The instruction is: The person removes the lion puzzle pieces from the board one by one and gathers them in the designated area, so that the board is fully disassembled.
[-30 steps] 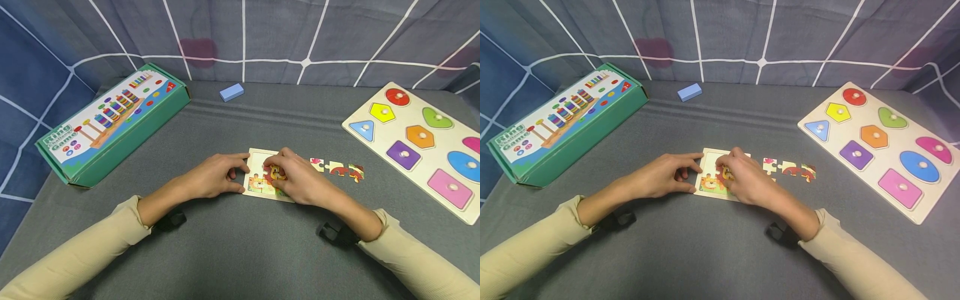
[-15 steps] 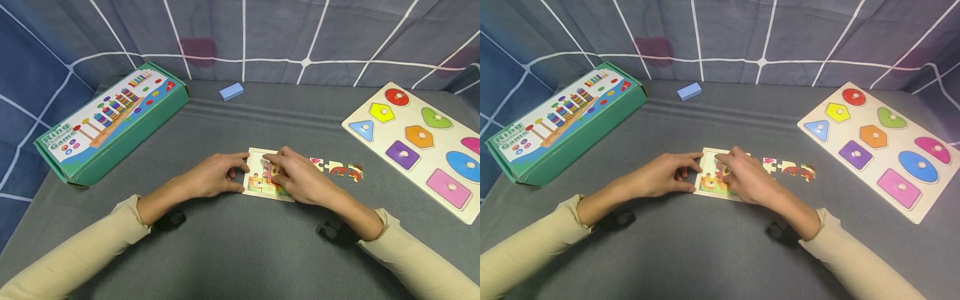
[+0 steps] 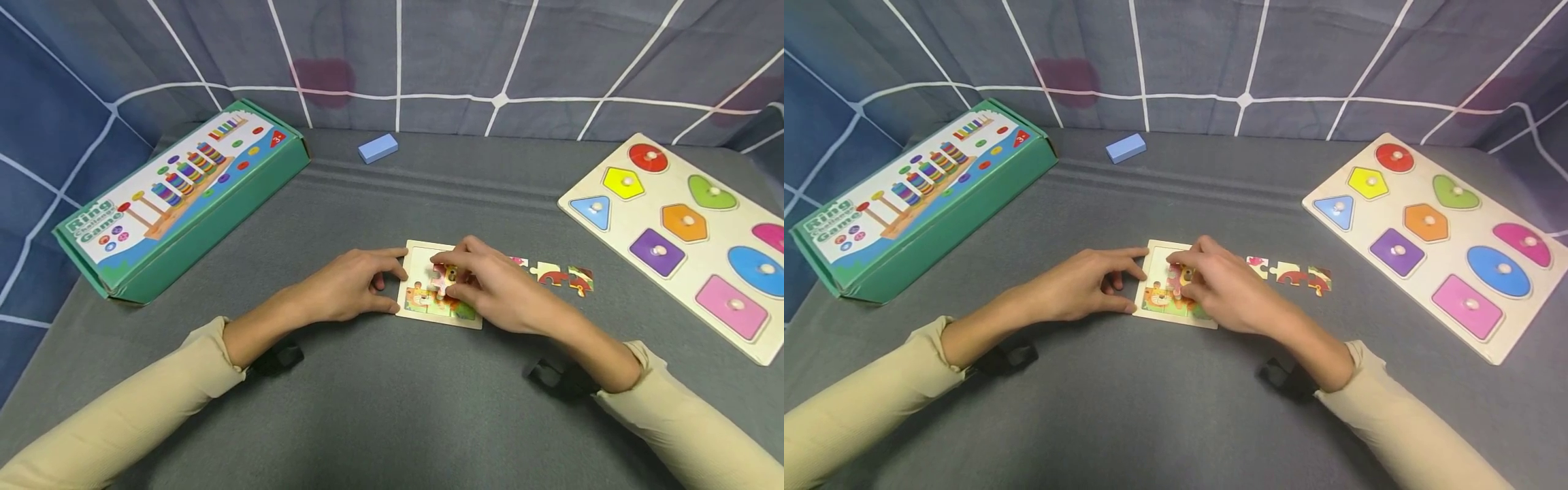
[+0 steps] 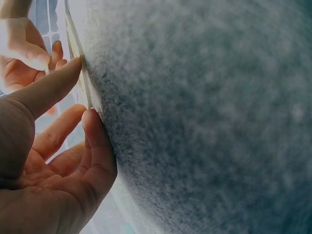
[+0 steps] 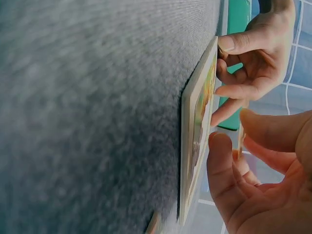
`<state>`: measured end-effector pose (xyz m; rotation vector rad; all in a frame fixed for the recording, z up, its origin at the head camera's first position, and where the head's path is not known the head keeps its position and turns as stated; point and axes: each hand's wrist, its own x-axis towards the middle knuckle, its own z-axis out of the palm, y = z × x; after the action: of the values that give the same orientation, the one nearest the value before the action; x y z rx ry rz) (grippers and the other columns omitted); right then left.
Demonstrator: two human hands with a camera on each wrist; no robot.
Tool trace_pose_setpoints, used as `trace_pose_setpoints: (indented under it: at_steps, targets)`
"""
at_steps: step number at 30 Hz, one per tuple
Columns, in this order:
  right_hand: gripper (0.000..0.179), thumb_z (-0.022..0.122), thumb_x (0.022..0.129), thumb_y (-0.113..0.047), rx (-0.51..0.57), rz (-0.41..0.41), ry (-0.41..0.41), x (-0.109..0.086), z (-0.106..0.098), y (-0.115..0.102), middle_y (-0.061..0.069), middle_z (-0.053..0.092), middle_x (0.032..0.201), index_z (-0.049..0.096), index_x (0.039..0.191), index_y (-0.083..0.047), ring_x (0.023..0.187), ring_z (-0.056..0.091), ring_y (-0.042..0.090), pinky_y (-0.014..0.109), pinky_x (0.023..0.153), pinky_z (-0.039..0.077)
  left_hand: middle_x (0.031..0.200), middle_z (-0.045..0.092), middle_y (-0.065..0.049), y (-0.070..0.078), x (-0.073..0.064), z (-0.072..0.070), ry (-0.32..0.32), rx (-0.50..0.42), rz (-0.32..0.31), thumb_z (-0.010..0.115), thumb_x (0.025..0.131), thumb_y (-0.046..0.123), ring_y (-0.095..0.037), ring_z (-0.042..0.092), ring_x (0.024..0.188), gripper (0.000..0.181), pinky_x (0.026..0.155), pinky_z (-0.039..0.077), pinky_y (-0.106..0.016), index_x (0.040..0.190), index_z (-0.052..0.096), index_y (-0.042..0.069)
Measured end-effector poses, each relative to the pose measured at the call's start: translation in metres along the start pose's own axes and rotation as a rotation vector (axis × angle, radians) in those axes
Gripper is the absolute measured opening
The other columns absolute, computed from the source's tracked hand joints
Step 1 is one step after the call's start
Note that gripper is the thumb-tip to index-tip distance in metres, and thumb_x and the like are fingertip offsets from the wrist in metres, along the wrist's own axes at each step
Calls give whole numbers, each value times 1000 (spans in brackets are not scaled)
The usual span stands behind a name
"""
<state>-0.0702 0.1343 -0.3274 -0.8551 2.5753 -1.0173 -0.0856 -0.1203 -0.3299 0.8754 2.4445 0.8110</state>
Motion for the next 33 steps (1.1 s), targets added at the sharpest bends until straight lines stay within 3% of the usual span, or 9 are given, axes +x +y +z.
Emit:
trace_pose_setpoints:
  at_steps: [11, 20, 33]
  targets:
    - [40, 67, 94, -10, -24, -7, -32, -13, -13, 1, -1, 51, 105, 61, 134, -8, 80, 48, 11, 28, 67, 42, 151, 43, -11, 1, 2, 1, 0, 7, 8, 84, 81, 19, -11, 56, 82, 37, 74, 47, -27, 114, 69, 10]
    - [42, 72, 91, -12, -44, -1, 13, -26, -35, -2, 0, 50, 114, 63, 132, -7, 87, 51, 13, 30, 70, 45, 150, 44, -11, 0, 1, 2, 8, 12, 1, 84, 81, 18, -10, 56, 82, 37, 74, 47, -28, 113, 69, 10]
    - [49, 77, 83, 1, -137, -60, 43, -61, -47, 12, -4, 51, 118, 65, 129, -6, 89, 51, 9, 24, 68, 46, 150, 44, -13, 1, 1, 3, 14, 19, 9, 84, 80, 17, -11, 55, 81, 37, 72, 47, -27, 113, 69, 9]
